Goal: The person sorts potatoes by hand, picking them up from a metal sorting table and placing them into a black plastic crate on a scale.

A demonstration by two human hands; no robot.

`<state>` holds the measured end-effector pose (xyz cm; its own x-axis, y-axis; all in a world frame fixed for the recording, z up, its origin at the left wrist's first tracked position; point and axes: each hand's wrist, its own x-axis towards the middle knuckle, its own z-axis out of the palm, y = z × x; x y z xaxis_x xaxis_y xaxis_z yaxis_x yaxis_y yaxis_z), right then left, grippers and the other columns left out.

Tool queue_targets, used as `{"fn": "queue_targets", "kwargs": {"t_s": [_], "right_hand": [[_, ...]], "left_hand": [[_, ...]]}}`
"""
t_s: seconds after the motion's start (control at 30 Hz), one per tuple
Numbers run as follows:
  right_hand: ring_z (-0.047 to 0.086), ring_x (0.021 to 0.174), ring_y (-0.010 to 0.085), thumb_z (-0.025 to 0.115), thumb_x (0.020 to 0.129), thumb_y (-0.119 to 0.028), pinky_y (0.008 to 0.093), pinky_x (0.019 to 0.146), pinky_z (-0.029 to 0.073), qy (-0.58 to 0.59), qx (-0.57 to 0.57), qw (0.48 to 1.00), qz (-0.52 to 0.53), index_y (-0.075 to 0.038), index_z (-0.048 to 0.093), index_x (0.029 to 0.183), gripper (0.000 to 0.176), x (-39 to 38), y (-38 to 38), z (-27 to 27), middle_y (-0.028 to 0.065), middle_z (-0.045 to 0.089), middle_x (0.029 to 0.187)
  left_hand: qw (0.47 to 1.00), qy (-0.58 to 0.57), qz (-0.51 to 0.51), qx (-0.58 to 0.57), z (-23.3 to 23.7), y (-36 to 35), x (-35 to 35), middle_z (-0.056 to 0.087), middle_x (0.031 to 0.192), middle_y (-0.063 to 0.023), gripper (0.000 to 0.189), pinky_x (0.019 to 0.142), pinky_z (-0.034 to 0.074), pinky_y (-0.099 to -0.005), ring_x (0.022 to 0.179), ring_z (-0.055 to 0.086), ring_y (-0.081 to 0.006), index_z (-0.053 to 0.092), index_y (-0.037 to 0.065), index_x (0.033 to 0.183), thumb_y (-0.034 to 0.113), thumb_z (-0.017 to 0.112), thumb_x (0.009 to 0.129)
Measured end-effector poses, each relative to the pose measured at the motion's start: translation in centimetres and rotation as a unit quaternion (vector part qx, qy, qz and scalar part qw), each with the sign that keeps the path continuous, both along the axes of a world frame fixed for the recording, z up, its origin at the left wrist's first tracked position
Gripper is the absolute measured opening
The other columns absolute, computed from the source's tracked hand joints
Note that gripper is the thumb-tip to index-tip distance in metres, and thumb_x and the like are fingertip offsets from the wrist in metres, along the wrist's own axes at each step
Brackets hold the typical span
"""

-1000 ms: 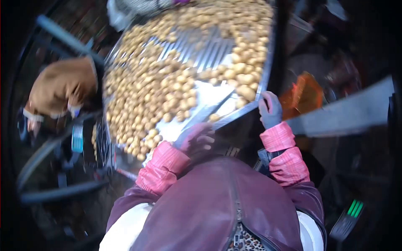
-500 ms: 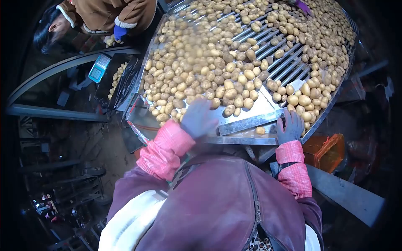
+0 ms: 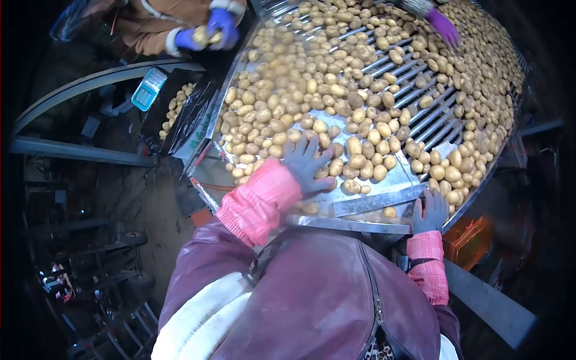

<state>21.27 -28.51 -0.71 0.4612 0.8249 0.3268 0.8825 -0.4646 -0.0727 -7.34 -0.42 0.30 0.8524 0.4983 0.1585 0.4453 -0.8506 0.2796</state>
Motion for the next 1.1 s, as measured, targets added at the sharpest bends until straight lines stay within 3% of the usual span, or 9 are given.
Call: {"fn": "queue_targets", "kwargs": {"t_s": [0.2,0.27,0.3,0.37,0.47,0.7,0.8,1.0,1.1], "right_hand": [[0.053,0.115,0.0332,0.066,0.083,-0.02,0.0498,0.107,0.035,-0.004,0.003,1.0,0.009,-0.009,0.062,0.115,0.034,0.5,-0.2,-0.5,0.0149,0.059,0.125],[0.054,0.114,0.0336,0.067,0.083,-0.02,0.0498,0.107,0.035,-0.006,0.003,1.0,0.006,-0.009,0.062,0.114,0.034,0.1,-0.1,-0.3,0.0149,0.059,0.125],[0.054,0.114,0.0337,0.067,0.083,-0.02,0.0498,0.106,0.035,-0.009,0.001,1.0,0.001,-0.009,0.062,0.114,0.034,0.0,-0.1,0.0,0.0149,0.059,0.125],[0.054,0.114,0.0341,0.067,0.083,-0.021,0.0496,0.107,0.035,-0.001,-0.006,1.0,-0.001,-0.009,0.063,0.114,0.033,0.0,0.0,0.5,0.015,0.059,0.125],[0.053,0.115,0.0345,0.067,0.083,-0.021,0.0492,0.107,0.035,0.001,-0.014,1.0,-0.009,-0.01,0.063,0.114,0.033,-0.3,0.1,0.5,0.0152,0.059,0.126],[0.054,0.114,0.0348,0.067,0.082,-0.022,0.0491,0.107,0.034,0.003,-0.003,1.0,-0.01,-0.011,0.064,0.113,0.032,-0.3,0.1,0.4,0.0152,0.059,0.126],[0.054,0.113,0.0346,0.068,0.082,-0.022,0.0498,0.106,0.034,0.005,0.004,1.0,-0.005,-0.012,0.064,0.112,0.032,-0.2,0.1,0.4,0.0151,0.059,0.125],[0.054,0.112,0.0344,0.067,0.082,-0.024,0.0501,0.106,0.034,-0.001,0.007,1.0,-0.001,-0.013,0.064,0.112,0.032,-0.3,0.1,0.5,0.0144,0.059,0.124],[0.054,0.11,0.034,0.066,0.082,-0.025,0.0496,0.104,0.035,-0.006,0.009,1.0,0.01,-0.013,0.064,0.11,0.03,-0.5,0.1,0.6,0.0136,0.058,0.122]], "left_hand": [[0.99,-0.081,-0.054,-0.104,2.4,4.4,-1.8,0.061,0.118,-0.0167,0.051,0.091,0.044,-0.0488,0.114,0.055,-0.041,0.071,0.014,0.108,0.056,0.064,0.08],[0.995,-0.055,0.049,-0.064,4.4,8.9,-0.7,0.064,0.112,-0.0145,0.04,0.085,0.048,-0.0463,0.107,0.059,-0.0405,0.074,0.014,0.093,0.051,0.069,0.078],[0.995,-0.053,0.073,0.039,1.3,12.6,-1.4,0.058,0.124,-0.0185,0.054,0.098,0.042,-0.0518,0.12,0.052,-0.0427,0.068,0.018,0.118,0.058,0.064,0.081],[0.973,0.085,0.208,0.061,-2.8,18.4,-2.3,0.043,0.143,-0.0228,0.071,0.11,0.028,-0.0608,0.136,0.036,-0.0453,0.047,0.026,0.143,0.066,0.054,0.085],[0.952,0.222,0.205,-0.046,-1.5,16.4,-2.2,0.026,0.155,-0.0238,0.079,0.112,0.013,-0.0687,0.145,0.017,-0.0474,0.025,0.034,0.154,0.072,0.045,0.087],[0.984,0.159,0.084,0.007,-2.7,9.4,-6.8,0.032,0.151,-0.0256,0.071,0.105,0.021,-0.0715,0.138,0.028,-0.0499,0.047,0.031,0.144,0.069,0.051,0.084],[0.995,0.082,0.014,-0.059,-2.3,6.4,-8.8,0.036,0.149,-0.0259,0.07,0.104,0.022,-0.0719,0.136,0.03,-0.0518,0.049,0.029,0.143,0.065,0.056,0.084],[0.998,0.062,0.013,0.019,2.1,-3.9,-4.1,0.036,0.149,-0.0267,0.072,0.107,0.017,-0.0719,0.137,0.031,-0.0497,0.049,0.021,0.143,0.058,0.061,0.082],[0.997,0.065,-0.041,-0.01,-0.2,-5.4,-2.6,0.033,0.152,-0.025,0.074,0.109,0.012,-0.0723,0.141,0.028,-0.0481,0.045,0.021,0.146,0.061,0.056,0.085]]}}
